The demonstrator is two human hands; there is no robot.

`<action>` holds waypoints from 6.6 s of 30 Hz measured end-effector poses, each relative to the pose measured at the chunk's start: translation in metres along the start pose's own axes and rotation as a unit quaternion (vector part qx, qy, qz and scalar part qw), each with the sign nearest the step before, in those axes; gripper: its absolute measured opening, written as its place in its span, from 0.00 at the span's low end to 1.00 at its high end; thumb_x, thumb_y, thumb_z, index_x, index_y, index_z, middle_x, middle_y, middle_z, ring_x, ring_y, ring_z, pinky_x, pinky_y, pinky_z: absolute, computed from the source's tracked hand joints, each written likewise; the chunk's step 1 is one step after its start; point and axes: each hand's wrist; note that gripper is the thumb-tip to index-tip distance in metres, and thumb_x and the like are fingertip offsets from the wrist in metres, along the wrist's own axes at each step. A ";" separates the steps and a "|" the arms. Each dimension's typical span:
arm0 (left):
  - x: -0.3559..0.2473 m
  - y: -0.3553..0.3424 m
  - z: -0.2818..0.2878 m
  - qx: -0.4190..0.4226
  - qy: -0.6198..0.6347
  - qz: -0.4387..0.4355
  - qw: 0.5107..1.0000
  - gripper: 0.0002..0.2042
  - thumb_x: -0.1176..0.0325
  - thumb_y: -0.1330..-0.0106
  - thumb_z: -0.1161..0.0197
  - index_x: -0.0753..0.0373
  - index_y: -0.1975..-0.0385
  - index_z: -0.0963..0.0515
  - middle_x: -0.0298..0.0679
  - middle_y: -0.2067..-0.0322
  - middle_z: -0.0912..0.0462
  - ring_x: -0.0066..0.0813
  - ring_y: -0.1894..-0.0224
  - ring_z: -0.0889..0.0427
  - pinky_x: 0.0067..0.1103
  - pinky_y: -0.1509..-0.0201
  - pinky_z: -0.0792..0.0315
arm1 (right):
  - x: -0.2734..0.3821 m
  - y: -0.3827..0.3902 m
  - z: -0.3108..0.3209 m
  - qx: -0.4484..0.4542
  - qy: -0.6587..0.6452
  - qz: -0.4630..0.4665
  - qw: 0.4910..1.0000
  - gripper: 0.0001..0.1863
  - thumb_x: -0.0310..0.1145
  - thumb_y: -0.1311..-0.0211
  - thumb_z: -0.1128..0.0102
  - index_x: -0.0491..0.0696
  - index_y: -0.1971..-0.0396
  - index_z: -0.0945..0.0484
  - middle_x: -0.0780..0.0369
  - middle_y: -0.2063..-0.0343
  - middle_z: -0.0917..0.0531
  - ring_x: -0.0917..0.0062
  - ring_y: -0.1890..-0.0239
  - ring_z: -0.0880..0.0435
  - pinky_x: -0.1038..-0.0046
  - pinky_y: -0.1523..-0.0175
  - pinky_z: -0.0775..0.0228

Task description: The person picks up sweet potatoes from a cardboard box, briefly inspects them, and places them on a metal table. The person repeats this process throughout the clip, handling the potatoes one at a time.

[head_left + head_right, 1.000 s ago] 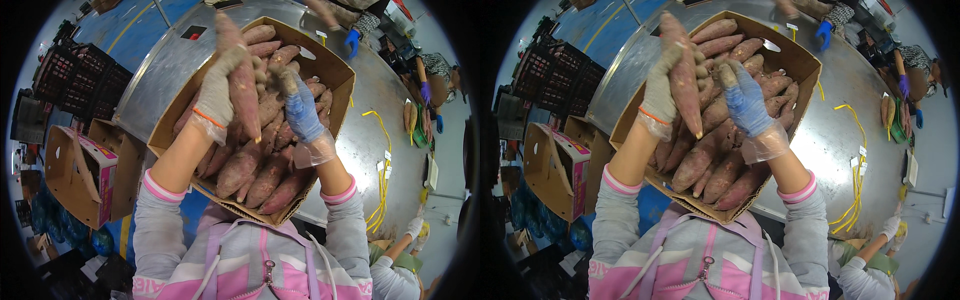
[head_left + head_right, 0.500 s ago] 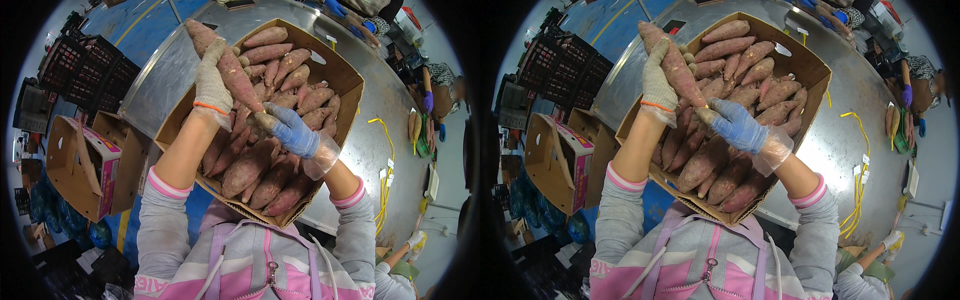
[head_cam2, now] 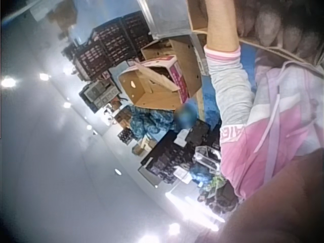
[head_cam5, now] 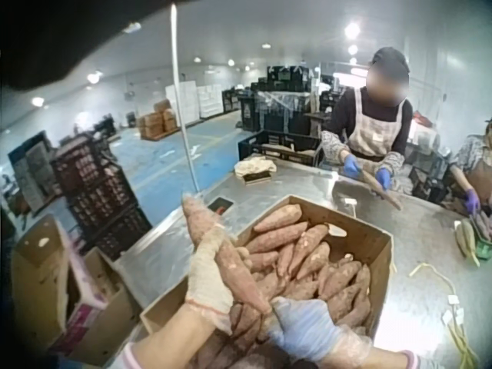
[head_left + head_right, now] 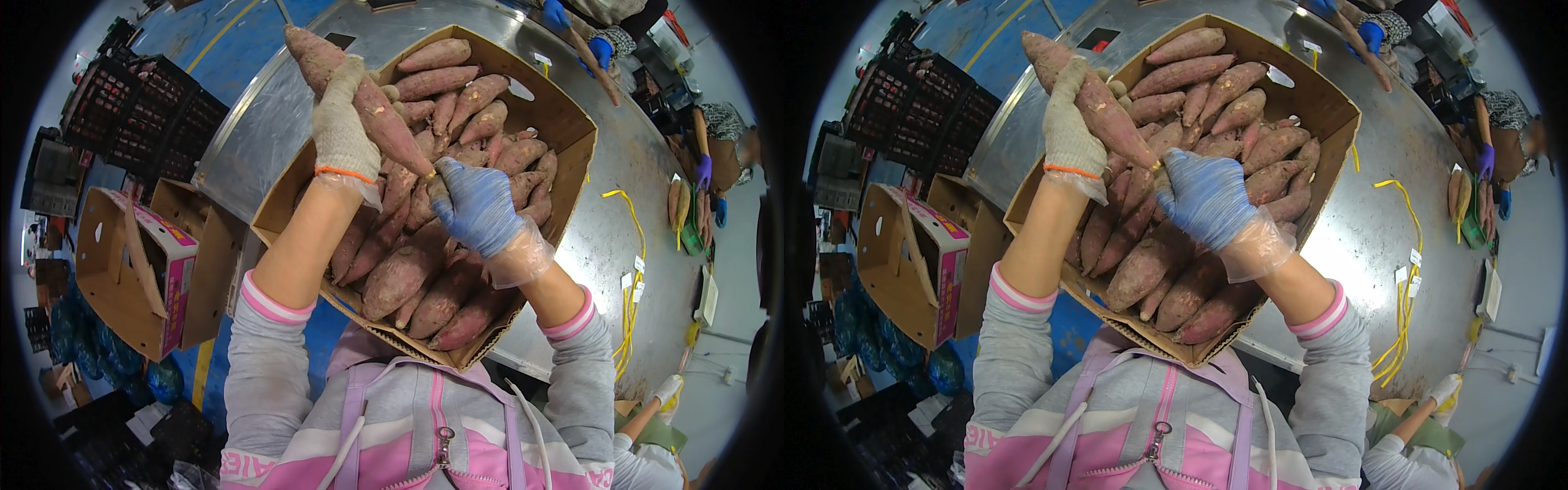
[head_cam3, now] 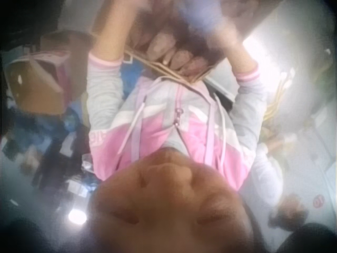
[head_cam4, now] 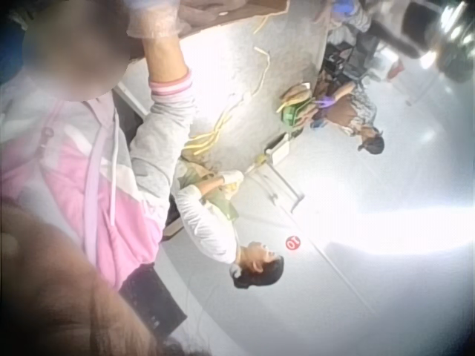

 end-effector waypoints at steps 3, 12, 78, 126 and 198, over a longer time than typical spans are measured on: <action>-0.004 -0.005 0.002 -0.001 0.020 0.021 1.000 0.15 0.59 0.39 0.35 0.66 0.66 0.29 0.46 0.76 0.23 0.35 0.78 0.23 0.28 0.75 0.25 | -0.009 -0.001 -0.005 -0.011 -0.018 -0.001 1.000 0.13 0.39 0.40 0.44 0.45 0.63 0.25 0.50 0.73 0.20 0.54 0.70 0.19 0.58 0.66 0.27; 0.007 -0.013 0.007 -0.006 -0.026 -0.015 1.000 0.17 0.63 0.42 0.32 0.69 0.62 0.28 0.45 0.72 0.22 0.33 0.78 0.21 0.25 0.75 0.24 | -0.004 -0.003 0.004 -0.041 -0.057 0.094 0.993 0.16 0.43 0.38 0.45 0.43 0.63 0.26 0.51 0.70 0.21 0.53 0.67 0.19 0.59 0.64 0.27; -0.020 0.018 -0.005 0.379 -0.306 -0.048 0.872 0.27 0.69 0.48 0.29 0.68 0.48 0.30 0.40 0.59 0.22 0.26 0.60 0.22 0.24 0.54 0.27 | -0.031 -0.007 0.048 -0.013 -0.521 -0.127 0.844 0.23 0.49 0.30 0.49 0.41 0.59 0.24 0.67 0.74 0.24 0.84 0.73 0.27 0.82 0.67 0.33; 0.021 0.030 -0.007 0.440 -0.397 0.077 0.802 0.34 0.68 0.51 0.27 0.69 0.41 0.32 0.40 0.51 0.23 0.24 0.49 0.26 0.21 0.42 0.32 | -0.049 -0.002 0.047 -0.237 -0.546 -0.093 0.798 0.17 0.48 0.31 0.46 0.46 0.65 0.26 0.70 0.79 0.30 0.86 0.79 0.34 0.82 0.74 0.41; -0.014 0.011 0.003 0.373 0.083 -0.023 0.924 0.19 0.60 0.29 0.56 0.71 0.52 0.28 0.54 0.58 0.20 0.48 0.57 0.19 0.36 0.48 0.24 | -0.062 -0.007 0.022 0.350 -0.583 -0.147 0.718 0.34 0.38 0.59 0.28 0.43 0.49 0.28 0.65 0.64 0.21 0.83 0.66 0.22 0.82 0.65 0.30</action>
Point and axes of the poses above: each hand's wrist, its own y-axis away from the middle knuckle, its own z-axis out of the back of the hand, x = y × z
